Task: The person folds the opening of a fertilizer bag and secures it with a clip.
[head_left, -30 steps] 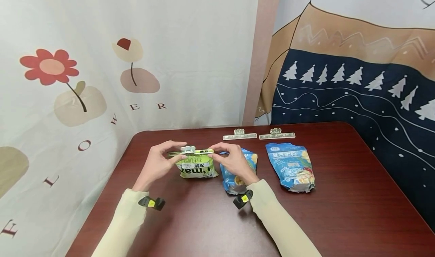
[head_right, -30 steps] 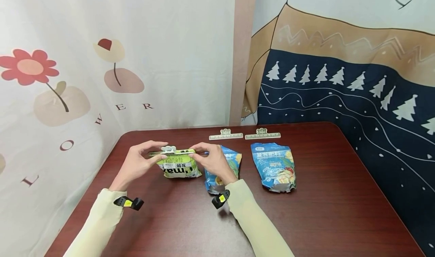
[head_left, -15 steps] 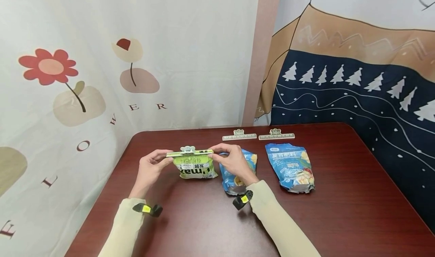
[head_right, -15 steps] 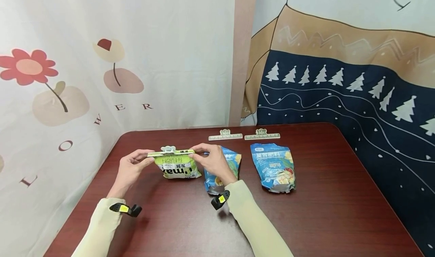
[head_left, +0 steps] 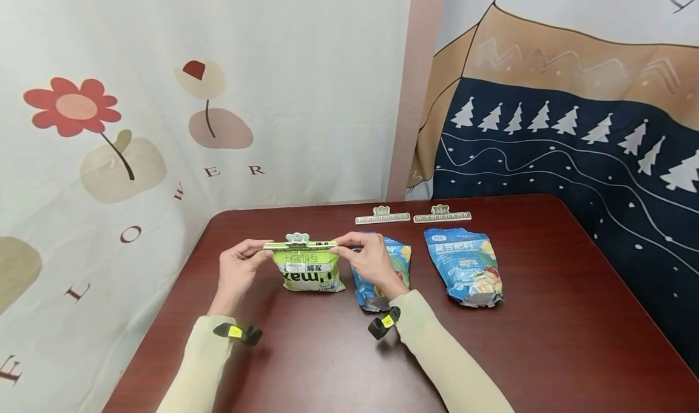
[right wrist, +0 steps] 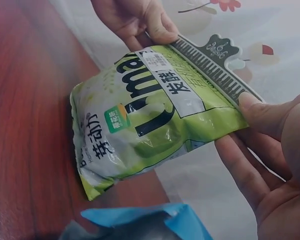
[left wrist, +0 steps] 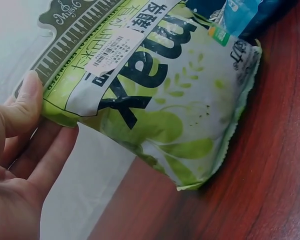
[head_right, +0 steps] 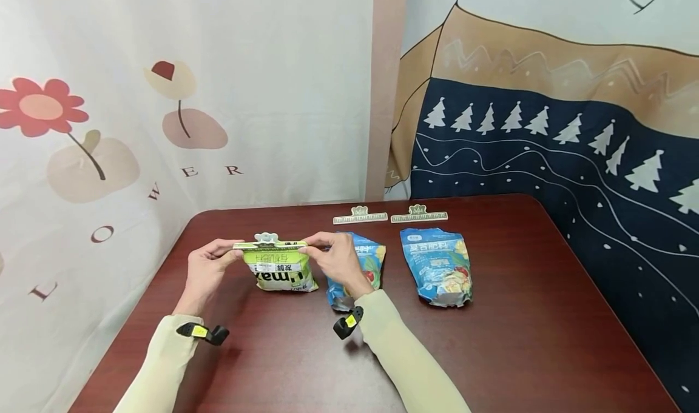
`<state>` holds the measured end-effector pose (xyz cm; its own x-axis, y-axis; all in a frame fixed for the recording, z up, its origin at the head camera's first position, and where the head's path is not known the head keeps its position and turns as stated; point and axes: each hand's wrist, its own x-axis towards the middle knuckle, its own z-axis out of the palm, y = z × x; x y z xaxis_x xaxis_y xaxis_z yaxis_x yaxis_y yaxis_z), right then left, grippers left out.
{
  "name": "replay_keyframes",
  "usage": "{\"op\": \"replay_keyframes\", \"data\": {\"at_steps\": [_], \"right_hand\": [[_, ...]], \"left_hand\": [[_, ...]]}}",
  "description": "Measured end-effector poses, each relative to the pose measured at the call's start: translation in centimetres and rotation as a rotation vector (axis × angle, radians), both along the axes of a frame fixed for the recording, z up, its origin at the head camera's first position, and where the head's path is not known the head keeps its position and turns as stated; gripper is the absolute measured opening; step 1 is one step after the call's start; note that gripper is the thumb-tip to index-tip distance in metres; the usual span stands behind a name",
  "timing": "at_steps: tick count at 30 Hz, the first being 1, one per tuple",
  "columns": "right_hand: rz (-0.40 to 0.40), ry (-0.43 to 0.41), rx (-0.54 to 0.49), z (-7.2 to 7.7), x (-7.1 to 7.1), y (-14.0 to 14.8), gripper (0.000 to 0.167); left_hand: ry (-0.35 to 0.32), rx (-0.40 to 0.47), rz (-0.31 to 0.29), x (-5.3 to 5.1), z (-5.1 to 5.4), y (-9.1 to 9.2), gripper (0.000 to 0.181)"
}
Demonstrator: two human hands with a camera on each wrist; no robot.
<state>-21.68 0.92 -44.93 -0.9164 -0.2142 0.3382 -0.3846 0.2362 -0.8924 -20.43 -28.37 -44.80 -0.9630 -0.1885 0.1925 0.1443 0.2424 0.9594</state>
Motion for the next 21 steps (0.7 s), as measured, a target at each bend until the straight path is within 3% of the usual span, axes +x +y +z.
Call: {"op": "replay_keyframes", "data": {"at_steps": [8,21], "right_hand": [[0.01,-0.168,-0.012,0.2,0.0,-0.6,0.009],[0.081,-0.485,-0.132,1.0,-2.4,-1.2,0.018]], "left_hand": [[-0.061,-0.005,0.007,-0.2,0.3,-0.3,0.031],[-0.198,0.02,-0.073,-2.2,0.4,-1.3,0.026]]}}
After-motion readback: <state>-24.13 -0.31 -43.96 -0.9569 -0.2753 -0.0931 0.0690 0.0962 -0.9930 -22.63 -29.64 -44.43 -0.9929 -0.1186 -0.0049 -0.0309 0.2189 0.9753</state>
